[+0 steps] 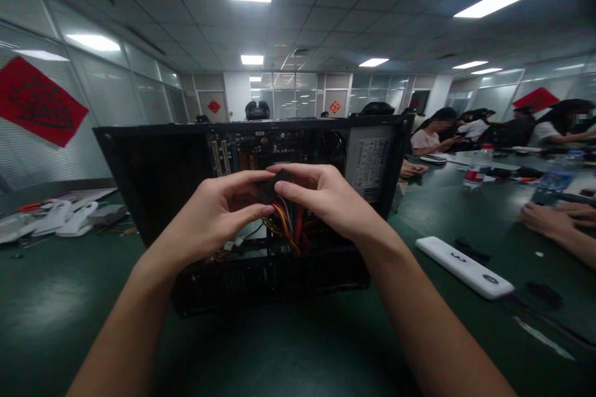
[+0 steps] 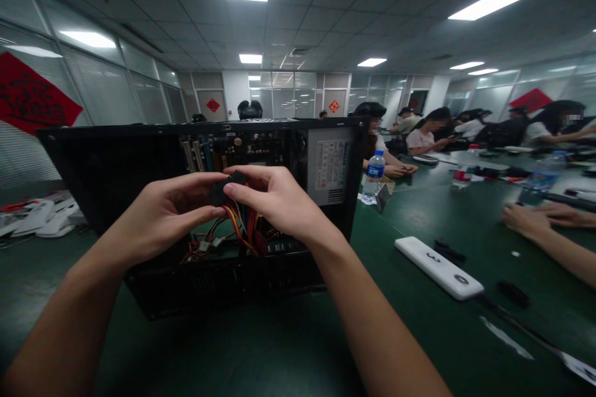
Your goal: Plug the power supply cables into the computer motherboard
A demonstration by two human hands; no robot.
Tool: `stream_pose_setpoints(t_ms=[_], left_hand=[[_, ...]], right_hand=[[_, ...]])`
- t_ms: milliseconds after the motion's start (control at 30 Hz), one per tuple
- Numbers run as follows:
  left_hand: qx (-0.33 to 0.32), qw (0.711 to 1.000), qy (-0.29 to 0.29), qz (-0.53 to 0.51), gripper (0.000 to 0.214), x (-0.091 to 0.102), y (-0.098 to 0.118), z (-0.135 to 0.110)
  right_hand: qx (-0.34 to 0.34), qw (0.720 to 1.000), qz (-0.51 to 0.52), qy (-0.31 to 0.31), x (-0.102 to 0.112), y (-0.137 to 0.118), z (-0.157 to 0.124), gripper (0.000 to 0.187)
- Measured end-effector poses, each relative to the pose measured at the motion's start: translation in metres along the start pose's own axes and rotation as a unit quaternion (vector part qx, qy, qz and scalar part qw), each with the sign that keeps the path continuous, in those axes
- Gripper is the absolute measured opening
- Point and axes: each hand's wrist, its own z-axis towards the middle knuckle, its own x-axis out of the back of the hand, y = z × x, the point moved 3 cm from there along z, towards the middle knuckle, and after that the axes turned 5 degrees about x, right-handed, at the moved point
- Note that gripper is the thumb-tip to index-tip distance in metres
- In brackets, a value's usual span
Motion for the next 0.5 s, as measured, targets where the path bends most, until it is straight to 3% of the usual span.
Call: stream_pose_setpoints(t_ms=[167,333,433,500], left_hand=[[-0.020,0.999,-0.014,0.028,0.068,0.001,0.003,-0.002],[-0.009,0.996,-0.066,0.062,0.070,0.004,0.000,-0.003],[-0.018,0.993,-0.069,0.092,0.069,0.009,-0.004,-0.004],[-0.019,0.991,-0.072,0.114,0.068,0.014,-0.008,-0.005]], right_hand=[[-0.004,1.000,-0.021,0.014,-0.004,0.006,0.000,0.053],[-0.009,0.999,-0.020,-0.035,-0.011,0.009,-0.001,0.067],[0.037,0.994,-0.096,-0.038,-0.012,0.011,-0.003,0.059],[0.110,0.975,-0.196,-0.004,-0.009,0.015,-0.007,0.047]])
